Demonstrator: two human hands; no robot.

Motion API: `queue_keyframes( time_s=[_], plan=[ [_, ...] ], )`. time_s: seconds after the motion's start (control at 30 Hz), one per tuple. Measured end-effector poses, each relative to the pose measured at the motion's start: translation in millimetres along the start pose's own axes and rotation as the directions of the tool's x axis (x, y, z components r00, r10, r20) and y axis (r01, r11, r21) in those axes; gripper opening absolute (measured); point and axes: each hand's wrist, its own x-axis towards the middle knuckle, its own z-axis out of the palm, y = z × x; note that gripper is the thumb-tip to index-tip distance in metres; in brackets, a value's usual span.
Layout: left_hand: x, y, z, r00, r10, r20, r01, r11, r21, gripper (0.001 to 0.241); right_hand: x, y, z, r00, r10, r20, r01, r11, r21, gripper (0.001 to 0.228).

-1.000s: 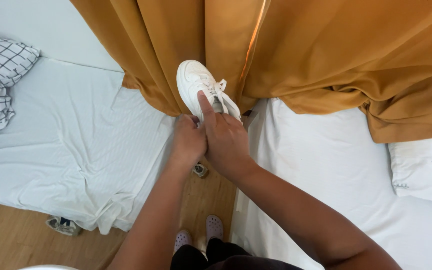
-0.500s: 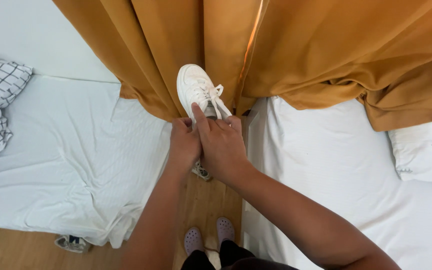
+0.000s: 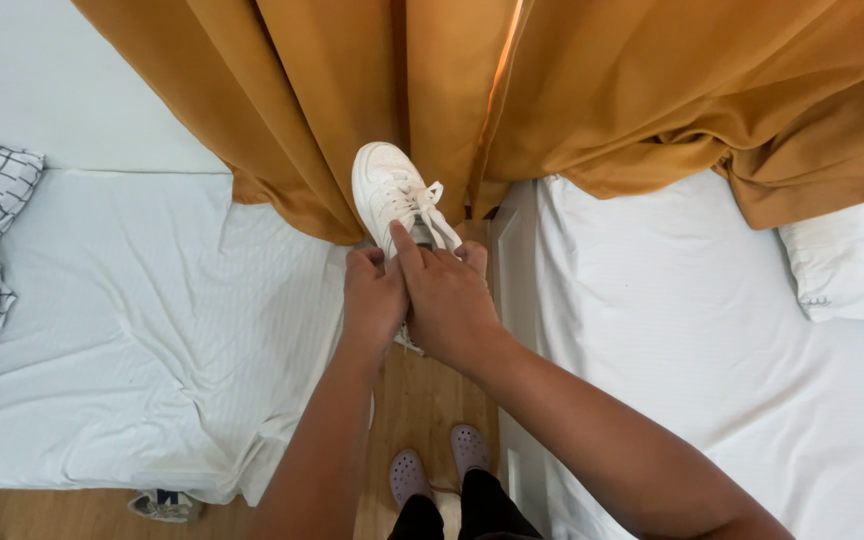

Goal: The person picks up a pair of black sneakers from the floor and places them in a shoe rack. They then pick up a pair of white sneakers from the floor and place them on a white round table.

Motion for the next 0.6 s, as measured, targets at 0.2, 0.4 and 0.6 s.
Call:
queue_keyframes(
  time_s=[0.2, 0.4, 0.6],
  plan=[
    [-9, 27, 8, 0.999, -0.044, -0.005, 0.044, 0.990, 0.135, 0.049, 1, 15, -6, 0.995, 0.060, 0.076, -0.059, 0.998, -0.016, 0.083],
    [31, -27, 36, 0.977, 0.212, -0.037, -0.206, 0.971, 0.120, 0.042, 3, 40, -8, 0.992, 0.105, 0.074, -0.109, 0.992, 0.061, 0.069],
    [27, -9, 55, 0.991, 0.133, -0.035, -0.131, 0.991, 0.038, 0.044, 1, 72, 2, 0.998, 0.004, 0.065, -0.001, 0.998, -0.055, 0.036]
  ],
)
